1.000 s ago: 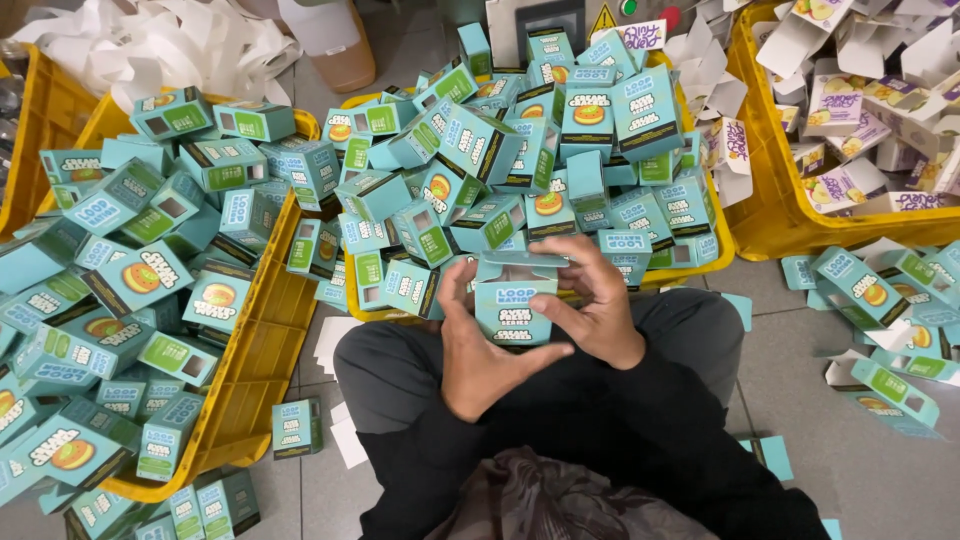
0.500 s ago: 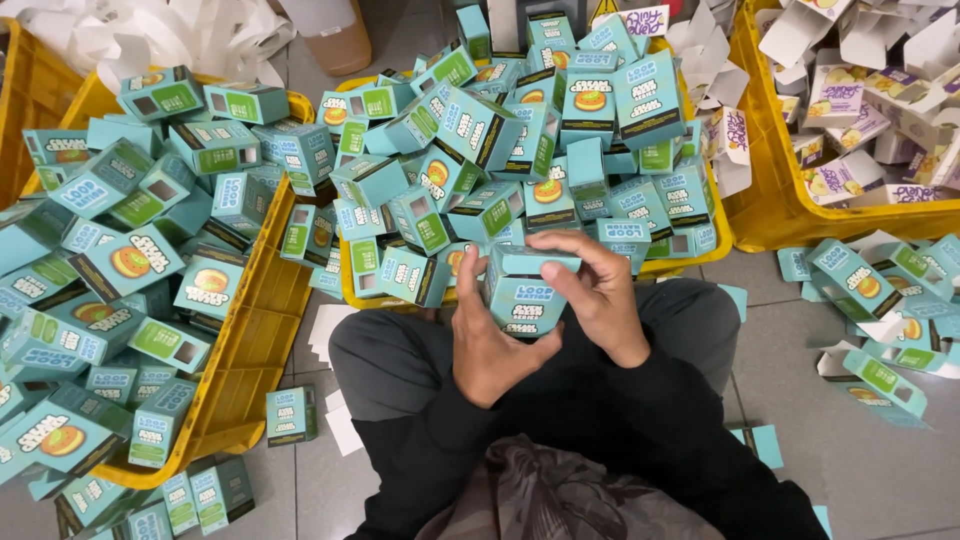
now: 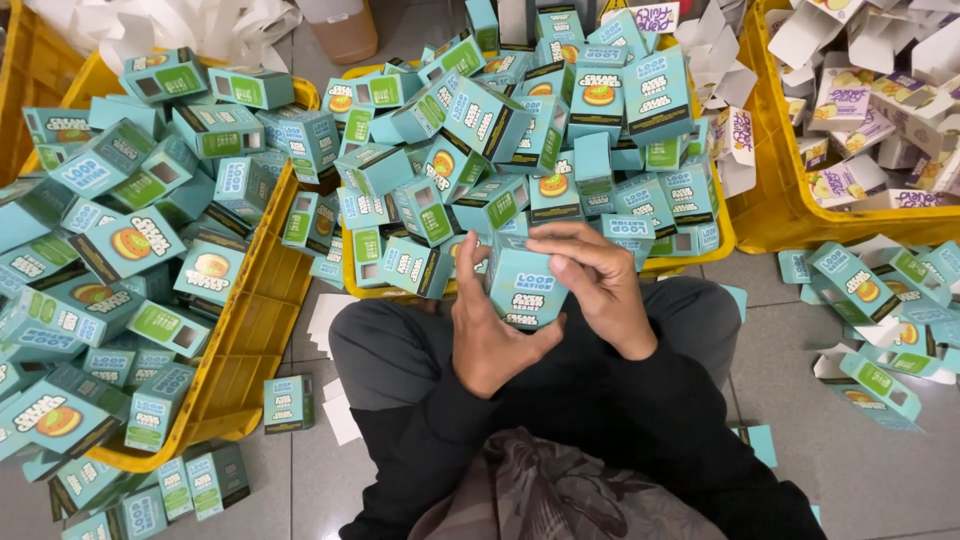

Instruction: Folding small cardboard product boxes from flat or partially assembled states into finished boxes.

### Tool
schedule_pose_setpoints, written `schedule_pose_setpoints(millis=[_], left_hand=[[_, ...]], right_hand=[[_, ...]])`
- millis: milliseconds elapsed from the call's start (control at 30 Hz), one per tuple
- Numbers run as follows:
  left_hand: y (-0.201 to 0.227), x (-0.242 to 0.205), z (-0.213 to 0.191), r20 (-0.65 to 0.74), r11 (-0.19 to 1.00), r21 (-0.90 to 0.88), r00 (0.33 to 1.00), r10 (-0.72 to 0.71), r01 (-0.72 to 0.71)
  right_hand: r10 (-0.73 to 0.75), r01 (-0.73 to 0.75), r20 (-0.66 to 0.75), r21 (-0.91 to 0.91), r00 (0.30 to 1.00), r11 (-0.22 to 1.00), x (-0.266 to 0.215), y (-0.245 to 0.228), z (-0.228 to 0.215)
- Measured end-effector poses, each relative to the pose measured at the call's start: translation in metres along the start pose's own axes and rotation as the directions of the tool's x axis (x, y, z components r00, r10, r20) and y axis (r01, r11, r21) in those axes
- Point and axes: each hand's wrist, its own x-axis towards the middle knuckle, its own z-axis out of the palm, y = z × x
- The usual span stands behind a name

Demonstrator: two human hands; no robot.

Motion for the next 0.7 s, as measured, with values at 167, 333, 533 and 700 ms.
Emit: schedule_pose_setpoints(millis=[167, 333, 533, 700], left_hand=[[0.006, 0.005, -0.006, 0.015, 0.999, 0.000, 0.999, 0.033, -0.033], [0.021, 0.012, -0.021, 0.169, 0.992, -0.105, 0.982, 0.083, -0.066], [0.008, 0.007, -0.017, 0.177, 0.986, -0.165, 0.982, 0.062, -0.032], [0.025, 0.007, -0.018, 0.176, 0.988, -0.151, 0.983, 0.058, -0.031]], right_hand=[[-0.024, 0.025, 0.114, -0.011, 0.993, 1.000, 0.002, -0.004, -0.004], [-0.030, 0.032, 0.243, -0.004, 0.969, 0.999, 0.004, -0.003, -0.014], [-0.018, 0.003, 0.256, 0.057, 0.966, 0.998, 0.002, -0.004, -0.013], [0.030, -0.059, 0.273, 0.097, 0.961, 0.994, -0.002, 0.000, -0.019]])
